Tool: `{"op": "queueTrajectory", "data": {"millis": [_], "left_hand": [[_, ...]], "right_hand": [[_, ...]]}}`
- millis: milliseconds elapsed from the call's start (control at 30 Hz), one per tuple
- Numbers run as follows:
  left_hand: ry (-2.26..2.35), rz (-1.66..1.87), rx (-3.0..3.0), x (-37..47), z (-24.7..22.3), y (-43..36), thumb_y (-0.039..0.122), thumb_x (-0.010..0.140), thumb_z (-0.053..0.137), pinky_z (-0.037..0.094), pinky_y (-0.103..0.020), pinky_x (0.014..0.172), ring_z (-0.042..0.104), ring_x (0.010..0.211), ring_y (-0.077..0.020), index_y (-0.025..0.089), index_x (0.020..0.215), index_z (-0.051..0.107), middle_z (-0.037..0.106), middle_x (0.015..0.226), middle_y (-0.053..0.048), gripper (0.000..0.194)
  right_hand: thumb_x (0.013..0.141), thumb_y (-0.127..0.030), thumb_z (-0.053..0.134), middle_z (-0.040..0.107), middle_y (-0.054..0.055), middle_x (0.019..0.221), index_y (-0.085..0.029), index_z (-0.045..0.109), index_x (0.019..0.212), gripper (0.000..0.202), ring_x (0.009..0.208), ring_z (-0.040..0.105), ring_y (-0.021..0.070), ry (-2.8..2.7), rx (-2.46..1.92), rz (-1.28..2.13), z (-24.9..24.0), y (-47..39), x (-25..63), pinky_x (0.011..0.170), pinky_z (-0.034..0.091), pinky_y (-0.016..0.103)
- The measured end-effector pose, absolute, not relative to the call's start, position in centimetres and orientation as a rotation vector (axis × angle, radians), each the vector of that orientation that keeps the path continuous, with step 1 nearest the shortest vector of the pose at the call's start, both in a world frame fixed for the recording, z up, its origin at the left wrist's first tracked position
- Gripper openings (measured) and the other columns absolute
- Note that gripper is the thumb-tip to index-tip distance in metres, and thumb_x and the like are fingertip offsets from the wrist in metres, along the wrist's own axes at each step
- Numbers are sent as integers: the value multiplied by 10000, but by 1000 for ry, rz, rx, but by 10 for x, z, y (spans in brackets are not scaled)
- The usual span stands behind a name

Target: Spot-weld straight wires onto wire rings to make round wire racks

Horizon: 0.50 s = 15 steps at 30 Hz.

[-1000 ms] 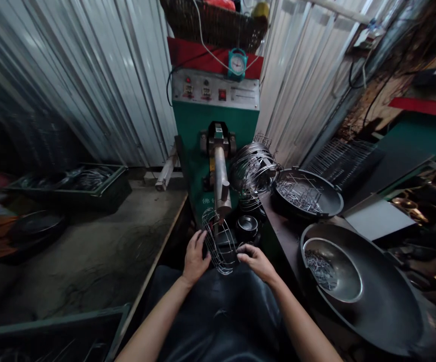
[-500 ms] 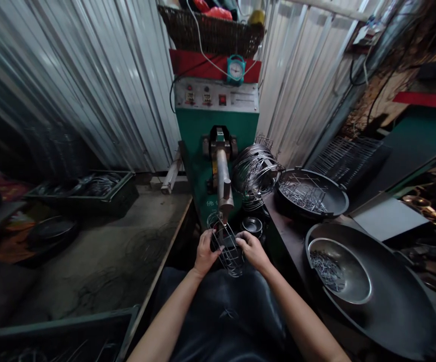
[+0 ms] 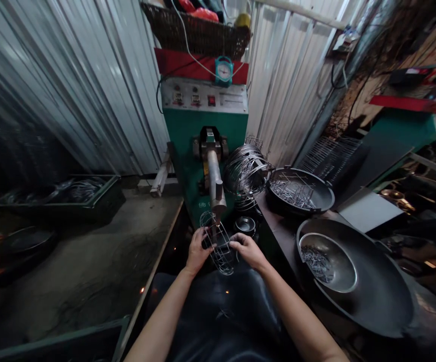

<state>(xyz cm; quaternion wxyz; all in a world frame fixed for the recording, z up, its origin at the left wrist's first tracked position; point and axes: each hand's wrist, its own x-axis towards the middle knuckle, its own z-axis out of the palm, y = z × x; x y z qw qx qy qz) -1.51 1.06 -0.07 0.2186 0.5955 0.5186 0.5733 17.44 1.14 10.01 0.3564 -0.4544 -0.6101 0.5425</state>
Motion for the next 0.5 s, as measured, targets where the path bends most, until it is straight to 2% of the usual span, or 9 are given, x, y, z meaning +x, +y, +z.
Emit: {"op": "queueTrajectory", "data": {"millis": [133, 300, 400, 500], "left_hand": [[1435, 1564, 1512, -16, 7, 14, 336, 625, 725, 463, -425, 927, 537, 1076, -238, 213, 1175, 465, 446, 1218, -85, 621], [1410, 1551, 1465, -17, 12, 8, 335, 598, 743, 475, -418, 913, 536, 1068, -236, 209, 1167, 483, 454, 1220, -80, 638], [1420, 1537, 1433, -15, 12, 3, 346, 580, 755, 483, -424, 899, 548, 1048, -238, 208, 1167, 493, 453, 1222, -84, 657], [1387, 1545, 1349, -14, 13, 3, 340, 554, 771, 486, -419, 890, 534, 1075, -251, 207, 1168, 503, 459, 1220, -87, 683]], "right_hand": [[676, -337, 602, 588, -18, 664, -164, 601, 721, 178, 657, 529, 132, -1541, -1187, 1353, 106, 24, 163, 642, 415, 251], [662, -367, 647, 641, 7, 788, -163, 641, 854, 280, 745, 565, 148, -1550, -1167, 1515, 101, 11, 180, 712, 428, 274], [657, -357, 666, 623, -8, 703, -154, 644, 763, 230, 685, 547, 134, -1634, -1169, 1603, 96, -4, 197, 692, 416, 271], [680, -351, 642, 610, -16, 678, -157, 641, 739, 203, 665, 535, 126, -1614, -1157, 1540, 96, -6, 198, 692, 409, 266]]}}
